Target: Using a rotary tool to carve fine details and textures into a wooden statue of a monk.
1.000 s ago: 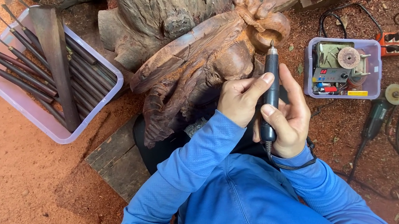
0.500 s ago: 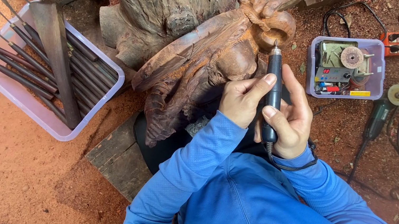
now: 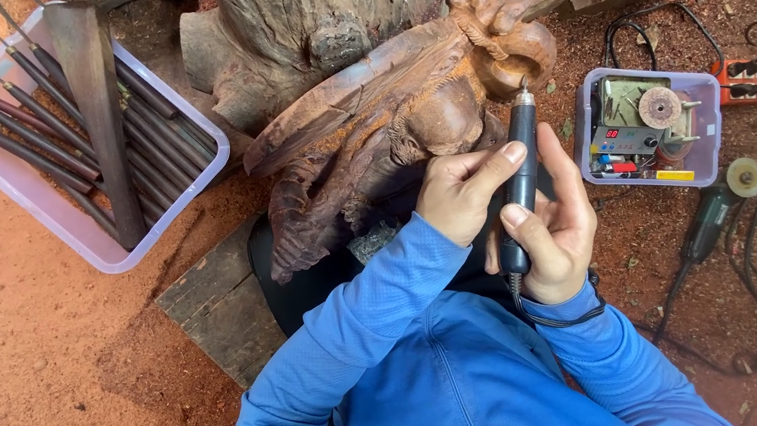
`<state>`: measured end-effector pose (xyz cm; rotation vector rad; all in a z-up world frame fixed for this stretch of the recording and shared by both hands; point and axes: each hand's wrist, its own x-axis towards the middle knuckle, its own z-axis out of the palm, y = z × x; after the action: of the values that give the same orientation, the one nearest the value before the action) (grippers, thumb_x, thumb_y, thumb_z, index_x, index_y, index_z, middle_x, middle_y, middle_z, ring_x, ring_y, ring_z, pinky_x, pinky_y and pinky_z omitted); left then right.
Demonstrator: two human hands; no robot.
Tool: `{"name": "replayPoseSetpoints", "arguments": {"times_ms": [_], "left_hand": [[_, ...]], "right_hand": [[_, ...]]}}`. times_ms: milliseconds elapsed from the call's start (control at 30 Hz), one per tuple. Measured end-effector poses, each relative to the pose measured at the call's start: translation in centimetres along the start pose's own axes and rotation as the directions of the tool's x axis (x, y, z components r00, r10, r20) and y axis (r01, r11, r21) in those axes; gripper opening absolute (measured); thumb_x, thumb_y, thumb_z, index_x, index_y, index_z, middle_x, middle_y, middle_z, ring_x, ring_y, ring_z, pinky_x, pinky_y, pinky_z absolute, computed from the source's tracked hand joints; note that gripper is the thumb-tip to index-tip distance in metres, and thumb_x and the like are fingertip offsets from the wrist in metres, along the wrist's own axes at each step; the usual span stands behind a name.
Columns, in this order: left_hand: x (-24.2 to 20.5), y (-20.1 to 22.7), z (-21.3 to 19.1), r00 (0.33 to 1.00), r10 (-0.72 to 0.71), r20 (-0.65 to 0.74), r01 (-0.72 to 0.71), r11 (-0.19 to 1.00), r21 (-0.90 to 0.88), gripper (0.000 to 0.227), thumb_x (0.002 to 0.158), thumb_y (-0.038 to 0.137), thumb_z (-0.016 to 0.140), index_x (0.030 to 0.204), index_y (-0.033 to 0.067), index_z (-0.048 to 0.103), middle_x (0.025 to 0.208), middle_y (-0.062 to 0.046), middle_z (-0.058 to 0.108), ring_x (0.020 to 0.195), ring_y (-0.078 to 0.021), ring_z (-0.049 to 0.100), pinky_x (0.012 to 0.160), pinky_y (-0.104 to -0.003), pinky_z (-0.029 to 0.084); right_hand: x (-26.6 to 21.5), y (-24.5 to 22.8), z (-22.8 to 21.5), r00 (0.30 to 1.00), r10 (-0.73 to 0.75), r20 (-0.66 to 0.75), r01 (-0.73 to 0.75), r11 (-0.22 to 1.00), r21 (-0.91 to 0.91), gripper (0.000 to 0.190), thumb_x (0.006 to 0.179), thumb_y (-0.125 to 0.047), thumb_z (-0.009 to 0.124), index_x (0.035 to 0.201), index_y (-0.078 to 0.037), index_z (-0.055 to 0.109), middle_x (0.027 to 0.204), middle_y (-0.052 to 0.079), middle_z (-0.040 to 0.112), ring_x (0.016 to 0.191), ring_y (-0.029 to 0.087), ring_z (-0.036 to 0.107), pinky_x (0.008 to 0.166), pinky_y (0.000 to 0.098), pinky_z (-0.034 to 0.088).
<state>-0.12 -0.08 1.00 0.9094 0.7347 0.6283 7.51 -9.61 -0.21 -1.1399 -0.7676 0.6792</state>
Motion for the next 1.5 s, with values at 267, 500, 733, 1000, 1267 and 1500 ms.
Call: {"name": "replayPoseSetpoints", "arguments": {"times_ms": [267, 500, 733, 1000, 1267, 1500], "left_hand": [[1.0, -0.6, -0.2, 0.992, 0.061, 0.112, -0.057, 0.998, -0.038, 0.024, 0.094, 0.028, 0.072, 0.091, 0.0050, 0.078, 0.076, -0.009, 0.074, 0.070, -0.0127, 0.063, 0.062, -0.028, 0.051], [0.3, -0.8, -0.2, 0.997, 0.064, 0.041, -0.062, 0.997, -0.052, 0.021, 0.092, 0.031, 0.078, 0.094, 0.0106, 0.081, 0.081, -0.007, 0.076, 0.088, -0.0101, 0.065, 0.081, -0.032, 0.056], [0.5, -2.9, -0.5, 0.988, 0.097, 0.119, -0.079, 0.986, -0.144, 0.015, 0.093, 0.029, 0.076, 0.091, 0.0151, 0.081, 0.075, -0.002, 0.071, 0.082, -0.0092, 0.063, 0.078, -0.025, 0.054], [1.2, -3.8, 1.3, 0.965, 0.232, 0.120, -0.204, 0.957, -0.208, 0.017, 0.100, 0.028, 0.072, 0.094, 0.0134, 0.080, 0.076, -0.002, 0.070, 0.085, -0.0068, 0.060, 0.079, -0.026, 0.055], [1.7, -3.8, 1.8, 0.978, 0.207, -0.032, -0.207, 0.934, -0.291, 0.018, 0.101, 0.026, 0.071, 0.098, 0.0099, 0.080, 0.078, -0.004, 0.071, 0.082, -0.0097, 0.063, 0.080, -0.029, 0.057], [2.0, -3.8, 2.1, 0.974, 0.223, -0.037, -0.226, 0.947, -0.228, 0.017, 0.101, 0.025, 0.071, 0.097, 0.0110, 0.081, 0.079, -0.006, 0.072, 0.085, -0.0111, 0.065, 0.081, -0.031, 0.058]], "right_hand": [[0.2, -0.6, 0.0, 1.000, -0.027, 0.012, 0.027, 1.000, 0.002, 0.077, 0.093, 0.001, 0.054, 0.161, 0.003, 0.019, 0.079, 0.030, 0.065, 0.039, 0.030, 0.065, 0.030, 0.0314, 0.058], [0.0, 0.0, -0.3, 0.999, -0.014, 0.038, 0.013, 1.000, 0.011, 0.075, 0.094, 0.000, 0.053, 0.161, 0.004, 0.019, 0.083, 0.031, 0.067, 0.039, 0.027, 0.066, 0.032, 0.0284, 0.058], [0.1, -1.5, -1.1, 0.992, 0.022, 0.125, -0.029, 0.998, 0.060, 0.081, 0.087, -0.002, 0.060, 0.159, 0.006, 0.022, 0.099, 0.038, 0.067, 0.038, 0.025, 0.067, 0.030, 0.0271, 0.058], [2.0, 0.1, -6.6, 0.957, -0.115, 0.267, 0.208, 0.912, -0.354, 0.084, 0.082, 0.002, 0.072, 0.155, 0.010, 0.033, 0.110, 0.033, 0.069, 0.065, 0.028, 0.074, 0.047, 0.0295, 0.062], [4.1, -0.1, -4.5, 0.942, -0.112, 0.317, 0.201, 0.943, -0.266, 0.083, 0.083, 0.003, 0.072, 0.156, 0.008, 0.032, 0.105, 0.030, 0.070, 0.061, 0.023, 0.073, 0.046, 0.0274, 0.063], [3.8, 0.1, -4.8, 0.959, -0.115, 0.259, 0.189, 0.942, -0.279, 0.084, 0.084, 0.004, 0.069, 0.158, 0.006, 0.029, 0.100, 0.029, 0.070, 0.055, 0.024, 0.072, 0.042, 0.0290, 0.062]]}}
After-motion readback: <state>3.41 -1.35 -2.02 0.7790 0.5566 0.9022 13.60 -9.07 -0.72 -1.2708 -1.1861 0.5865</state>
